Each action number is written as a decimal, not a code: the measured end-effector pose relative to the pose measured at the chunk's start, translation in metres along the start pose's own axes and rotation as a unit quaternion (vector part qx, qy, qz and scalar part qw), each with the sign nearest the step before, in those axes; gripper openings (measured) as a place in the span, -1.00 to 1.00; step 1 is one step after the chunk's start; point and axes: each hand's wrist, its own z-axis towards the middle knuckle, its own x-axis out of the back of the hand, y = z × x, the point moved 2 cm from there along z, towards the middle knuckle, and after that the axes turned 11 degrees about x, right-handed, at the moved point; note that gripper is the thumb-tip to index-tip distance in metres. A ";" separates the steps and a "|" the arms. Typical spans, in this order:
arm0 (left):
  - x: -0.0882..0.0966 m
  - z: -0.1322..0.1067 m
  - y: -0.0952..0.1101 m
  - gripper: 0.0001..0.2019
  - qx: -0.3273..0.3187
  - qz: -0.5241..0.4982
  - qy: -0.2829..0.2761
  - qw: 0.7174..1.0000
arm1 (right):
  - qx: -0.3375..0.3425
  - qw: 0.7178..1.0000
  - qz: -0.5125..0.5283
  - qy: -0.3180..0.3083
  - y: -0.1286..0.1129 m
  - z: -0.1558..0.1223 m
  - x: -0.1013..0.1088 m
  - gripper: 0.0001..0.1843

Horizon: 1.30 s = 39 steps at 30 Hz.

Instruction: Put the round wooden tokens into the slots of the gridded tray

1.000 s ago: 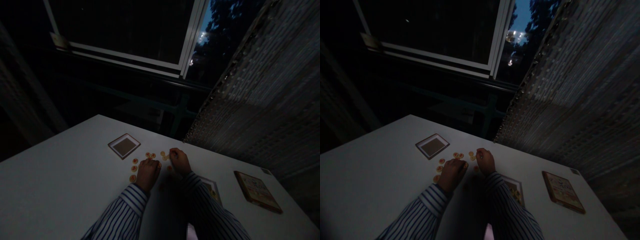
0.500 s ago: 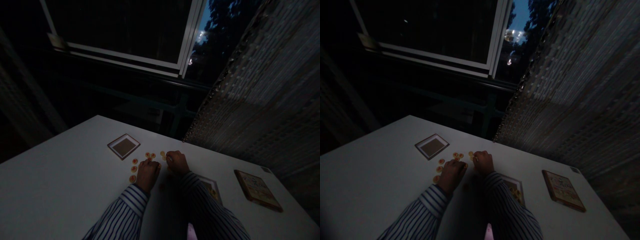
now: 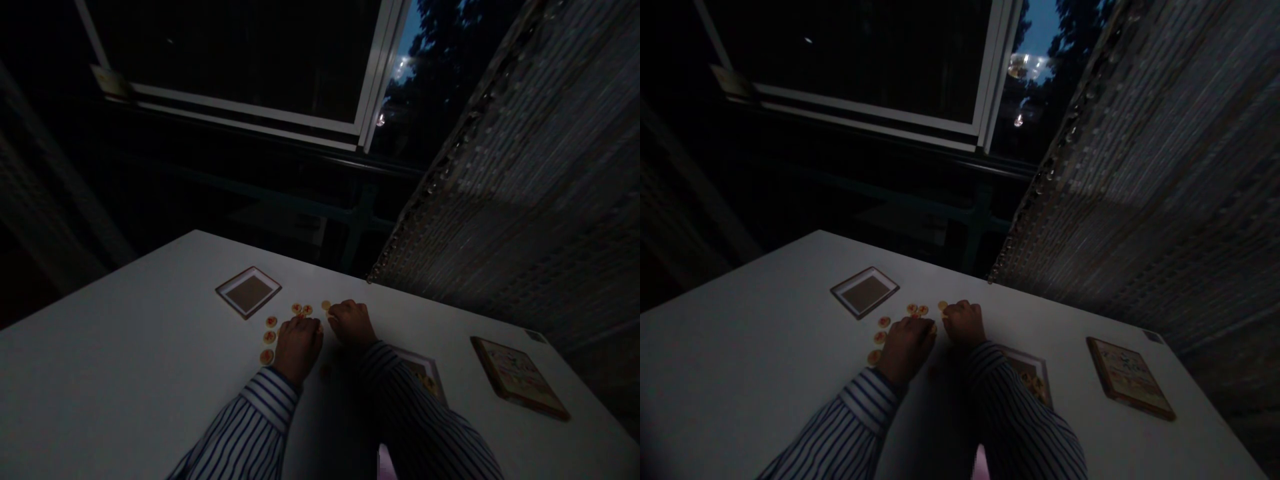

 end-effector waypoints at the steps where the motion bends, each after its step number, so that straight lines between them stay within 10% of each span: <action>1: 0.000 0.000 0.000 -0.78 0.000 -0.004 0.001 1.000 | 0.001 1.000 0.002 0.003 0.000 0.000 0.000 -0.80; 11: 0.000 0.001 -0.001 -0.75 0.002 -0.046 0.036 0.998 | -0.055 0.976 0.199 0.077 0.005 0.001 0.006 -0.77; 22: 0.000 0.000 -0.003 -0.70 0.000 -0.076 0.075 0.994 | -0.113 0.805 0.574 0.095 0.010 0.007 0.000 -0.72; 39: 0.004 0.000 0.000 -0.73 -0.006 -0.114 0.087 0.990 | -0.115 0.779 0.617 0.008 0.000 0.002 0.009 -0.67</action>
